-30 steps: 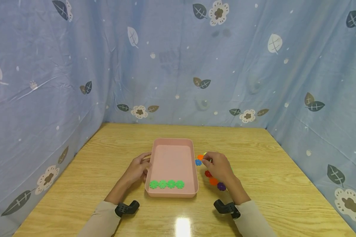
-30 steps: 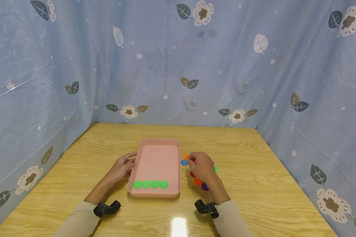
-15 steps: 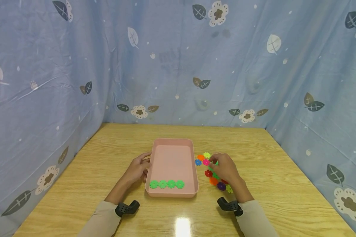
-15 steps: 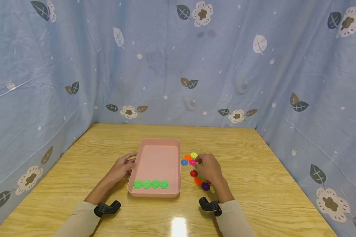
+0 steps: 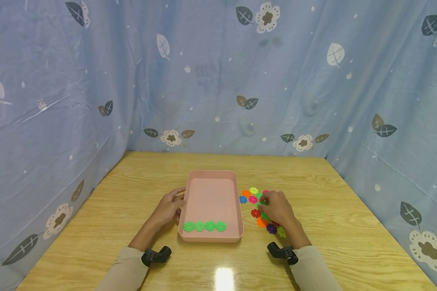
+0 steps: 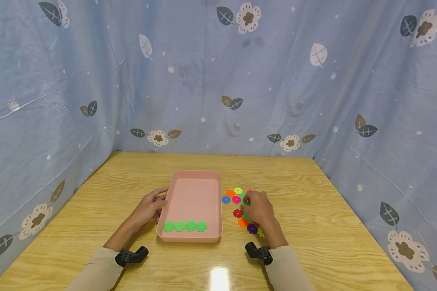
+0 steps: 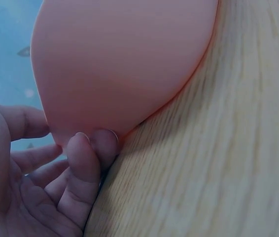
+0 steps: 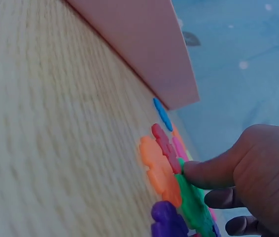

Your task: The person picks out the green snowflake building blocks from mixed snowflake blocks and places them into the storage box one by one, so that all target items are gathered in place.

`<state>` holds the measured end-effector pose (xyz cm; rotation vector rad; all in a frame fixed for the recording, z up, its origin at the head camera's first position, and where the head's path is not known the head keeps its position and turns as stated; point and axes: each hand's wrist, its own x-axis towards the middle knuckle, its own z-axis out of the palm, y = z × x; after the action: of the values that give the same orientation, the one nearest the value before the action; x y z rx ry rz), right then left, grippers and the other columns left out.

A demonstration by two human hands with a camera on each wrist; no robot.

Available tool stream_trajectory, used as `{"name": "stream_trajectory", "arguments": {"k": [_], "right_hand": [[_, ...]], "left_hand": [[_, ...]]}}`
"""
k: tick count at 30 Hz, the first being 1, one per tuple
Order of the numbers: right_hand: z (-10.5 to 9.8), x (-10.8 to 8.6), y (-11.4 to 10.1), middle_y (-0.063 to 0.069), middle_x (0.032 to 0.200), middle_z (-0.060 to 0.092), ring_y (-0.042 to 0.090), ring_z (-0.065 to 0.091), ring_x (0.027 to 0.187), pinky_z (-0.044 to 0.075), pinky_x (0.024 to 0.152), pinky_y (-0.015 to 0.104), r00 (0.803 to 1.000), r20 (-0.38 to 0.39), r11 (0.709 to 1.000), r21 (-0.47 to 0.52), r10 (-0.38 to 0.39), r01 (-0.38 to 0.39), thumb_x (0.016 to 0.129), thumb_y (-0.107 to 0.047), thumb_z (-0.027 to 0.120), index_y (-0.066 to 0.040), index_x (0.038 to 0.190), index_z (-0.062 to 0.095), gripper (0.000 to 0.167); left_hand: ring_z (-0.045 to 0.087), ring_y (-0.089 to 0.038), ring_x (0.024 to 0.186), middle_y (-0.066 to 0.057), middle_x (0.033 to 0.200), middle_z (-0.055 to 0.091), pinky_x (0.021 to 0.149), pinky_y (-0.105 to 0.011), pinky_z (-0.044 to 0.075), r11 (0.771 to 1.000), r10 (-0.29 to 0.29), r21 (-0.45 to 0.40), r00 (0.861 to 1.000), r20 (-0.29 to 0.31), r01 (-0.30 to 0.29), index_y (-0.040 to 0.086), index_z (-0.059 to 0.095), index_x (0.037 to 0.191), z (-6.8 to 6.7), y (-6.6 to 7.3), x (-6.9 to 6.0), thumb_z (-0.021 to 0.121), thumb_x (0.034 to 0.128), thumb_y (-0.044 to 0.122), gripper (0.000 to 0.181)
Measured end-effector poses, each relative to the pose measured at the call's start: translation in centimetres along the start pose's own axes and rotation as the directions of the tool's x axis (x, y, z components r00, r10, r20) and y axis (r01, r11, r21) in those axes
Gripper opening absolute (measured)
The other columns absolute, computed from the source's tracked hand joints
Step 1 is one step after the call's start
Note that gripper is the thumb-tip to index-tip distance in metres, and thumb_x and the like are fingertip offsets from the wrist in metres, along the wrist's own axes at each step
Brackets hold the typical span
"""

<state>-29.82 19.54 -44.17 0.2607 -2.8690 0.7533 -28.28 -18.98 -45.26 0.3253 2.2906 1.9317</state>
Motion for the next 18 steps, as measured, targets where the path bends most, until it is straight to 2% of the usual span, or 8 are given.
{"name": "stream_trajectory", "arguments": {"k": [5, 9, 18], "right_hand": [[0.26, 0.1, 0.1, 0.002, 0.078, 0.059, 0.021, 0.05, 0.077, 0.047, 0.062, 0.032, 1.0, 0.005, 1.0, 0.022, 0.006, -0.006, 0.087, -0.012, 0.078, -0.005, 0.096, 0.074, 0.012], [0.41, 0.16, 0.24, 0.003, 0.078, 0.057, 0.022, 0.049, 0.078, 0.047, 0.062, 0.032, 1.0, 0.007, 0.999, 0.032, 0.005, -0.005, 0.087, -0.011, 0.077, -0.005, 0.096, 0.073, 0.011], [0.59, -0.05, 0.13, 0.007, 0.099, 0.065, 0.027, 0.044, 0.091, 0.045, 0.07, 0.036, 1.0, -0.022, 1.0, 0.001, -0.013, 0.013, 0.086, -0.011, 0.078, -0.007, 0.097, 0.068, 0.015]], "left_hand": [[0.06, -0.018, 0.054, -0.029, 0.146, 0.05, 0.047, -0.027, 0.052, 1.0, 0.008, 0.004, 1.0, 0.003, -0.008, 0.0, 0.032, 0.156, -0.04, 0.01, 0.08, 0.05, 0.0998, 0.006, 0.06], [0.061, -0.018, 0.054, -0.03, 0.147, 0.05, 0.047, -0.027, 0.053, 1.0, 0.01, 0.004, 1.0, 0.009, -0.01, 0.0, 0.031, 0.157, -0.07, -0.03, 0.08, 0.051, 0.0998, 0.006, 0.06], [0.06, -0.02, 0.054, -0.029, 0.147, 0.05, 0.047, -0.028, 0.052, 1.0, 0.003, 0.009, 1.0, -0.004, -0.003, 0.001, 0.033, 0.156, 0.07, -0.02, 0.03, 0.051, 0.0994, 0.005, 0.059]]}}
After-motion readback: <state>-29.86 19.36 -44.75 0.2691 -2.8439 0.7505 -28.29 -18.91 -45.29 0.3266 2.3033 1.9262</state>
